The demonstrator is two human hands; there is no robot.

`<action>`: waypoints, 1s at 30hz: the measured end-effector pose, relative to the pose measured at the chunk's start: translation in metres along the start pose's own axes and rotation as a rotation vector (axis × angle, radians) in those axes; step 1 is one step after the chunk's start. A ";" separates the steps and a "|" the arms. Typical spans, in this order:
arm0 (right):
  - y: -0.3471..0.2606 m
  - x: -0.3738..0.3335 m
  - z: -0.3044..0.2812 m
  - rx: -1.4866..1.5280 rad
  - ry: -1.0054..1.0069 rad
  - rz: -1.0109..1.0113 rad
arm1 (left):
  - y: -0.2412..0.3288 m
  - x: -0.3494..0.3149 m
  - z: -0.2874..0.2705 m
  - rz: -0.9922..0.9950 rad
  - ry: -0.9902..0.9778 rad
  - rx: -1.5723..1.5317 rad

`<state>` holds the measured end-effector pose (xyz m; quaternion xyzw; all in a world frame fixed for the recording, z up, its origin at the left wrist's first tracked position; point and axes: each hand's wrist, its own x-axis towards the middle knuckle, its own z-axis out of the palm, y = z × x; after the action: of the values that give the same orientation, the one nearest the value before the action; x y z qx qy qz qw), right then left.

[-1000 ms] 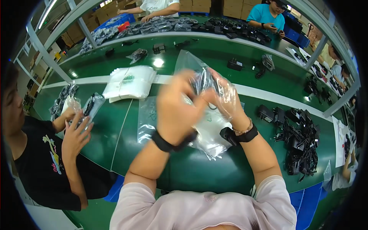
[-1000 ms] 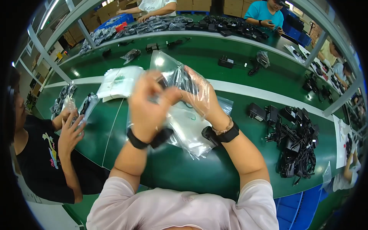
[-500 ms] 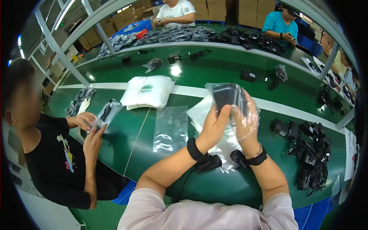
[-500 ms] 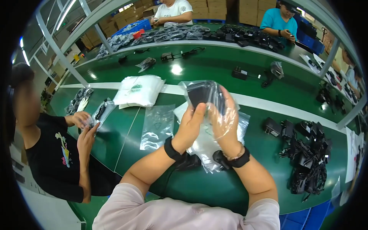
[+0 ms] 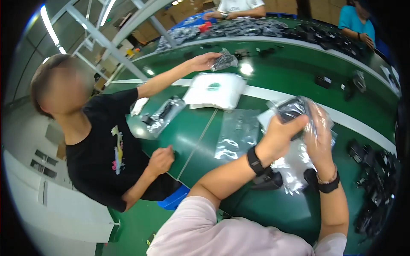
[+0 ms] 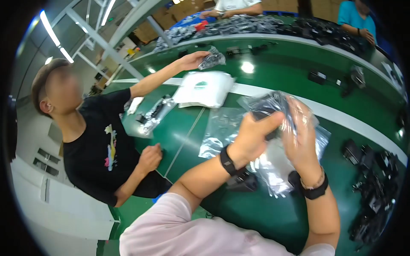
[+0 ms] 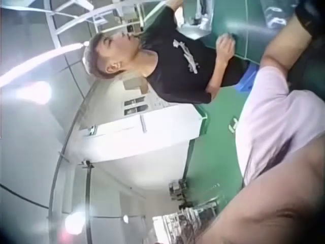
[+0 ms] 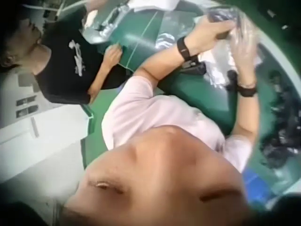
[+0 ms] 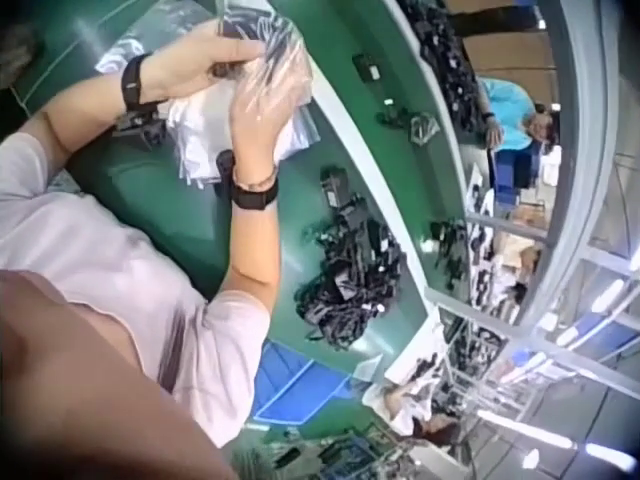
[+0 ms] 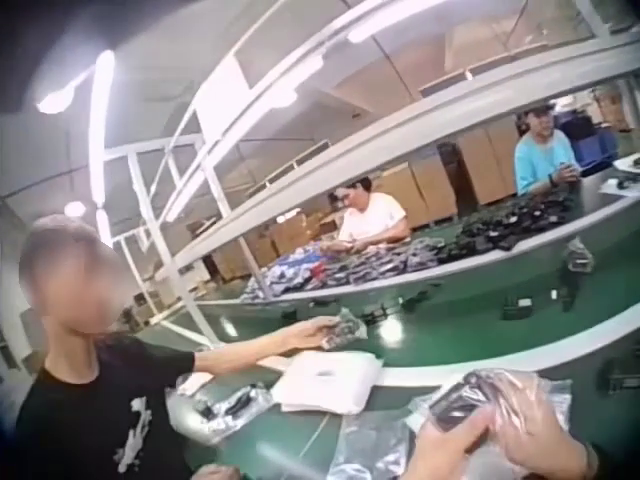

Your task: The person packages power adapters by hand, picking up an adapter, coiling its cord, and sliding it into a plastic bag. After setting the bagged item aside, they repeat the process with another adapter and bag.

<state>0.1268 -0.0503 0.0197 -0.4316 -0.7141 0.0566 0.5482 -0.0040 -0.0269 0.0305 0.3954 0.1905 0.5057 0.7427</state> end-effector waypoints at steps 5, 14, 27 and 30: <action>0.001 -0.001 0.013 -0.018 -0.116 -0.027 | 0.014 -0.008 -0.011 -0.070 0.101 0.070; 0.010 0.005 -0.055 0.260 -0.395 0.171 | 0.009 -0.002 -0.015 -0.130 0.071 -0.025; 0.004 0.011 -0.035 1.010 0.039 0.590 | 0.012 -0.015 0.001 0.151 0.116 -0.130; -0.003 0.009 -0.046 1.004 0.097 0.596 | 0.014 -0.024 -0.001 0.105 0.121 -0.189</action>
<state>0.1628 -0.0645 0.0457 -0.3034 -0.4215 0.5201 0.6781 -0.0233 -0.0457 0.0374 0.3018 0.1652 0.5826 0.7364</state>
